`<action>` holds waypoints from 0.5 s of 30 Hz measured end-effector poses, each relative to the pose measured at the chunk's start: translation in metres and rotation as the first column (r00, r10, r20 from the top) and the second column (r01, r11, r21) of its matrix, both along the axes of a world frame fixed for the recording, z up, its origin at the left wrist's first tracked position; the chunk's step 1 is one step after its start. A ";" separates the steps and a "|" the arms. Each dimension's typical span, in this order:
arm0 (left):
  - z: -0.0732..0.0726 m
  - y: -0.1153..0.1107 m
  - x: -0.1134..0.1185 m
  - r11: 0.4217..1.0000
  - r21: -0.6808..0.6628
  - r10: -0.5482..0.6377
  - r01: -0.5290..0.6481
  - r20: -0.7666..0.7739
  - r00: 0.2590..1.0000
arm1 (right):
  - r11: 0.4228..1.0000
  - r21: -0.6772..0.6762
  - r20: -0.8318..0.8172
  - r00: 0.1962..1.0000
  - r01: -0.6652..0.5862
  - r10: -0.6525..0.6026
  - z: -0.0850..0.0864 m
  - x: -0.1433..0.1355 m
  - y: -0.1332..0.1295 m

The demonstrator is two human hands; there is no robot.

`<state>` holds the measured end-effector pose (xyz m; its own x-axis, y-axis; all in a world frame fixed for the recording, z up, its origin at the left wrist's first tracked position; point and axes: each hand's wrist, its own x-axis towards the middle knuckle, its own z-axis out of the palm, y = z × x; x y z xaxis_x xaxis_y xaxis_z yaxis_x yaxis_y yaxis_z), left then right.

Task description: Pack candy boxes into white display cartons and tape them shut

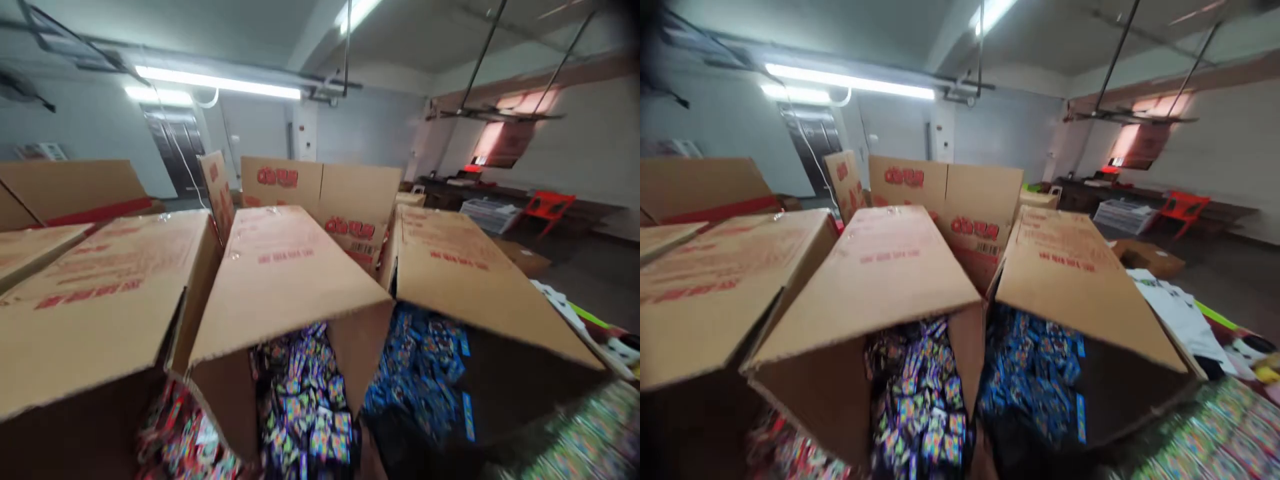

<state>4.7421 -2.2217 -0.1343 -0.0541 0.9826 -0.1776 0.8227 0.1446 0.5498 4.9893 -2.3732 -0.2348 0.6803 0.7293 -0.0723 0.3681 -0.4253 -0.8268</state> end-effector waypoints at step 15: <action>-0.020 -0.241 -0.110 0.692 -0.601 -0.518 0.401 -0.026 0.855 | 0.964 -0.195 -0.259 0.939 0.180 -0.228 0.025 -0.043 -0.289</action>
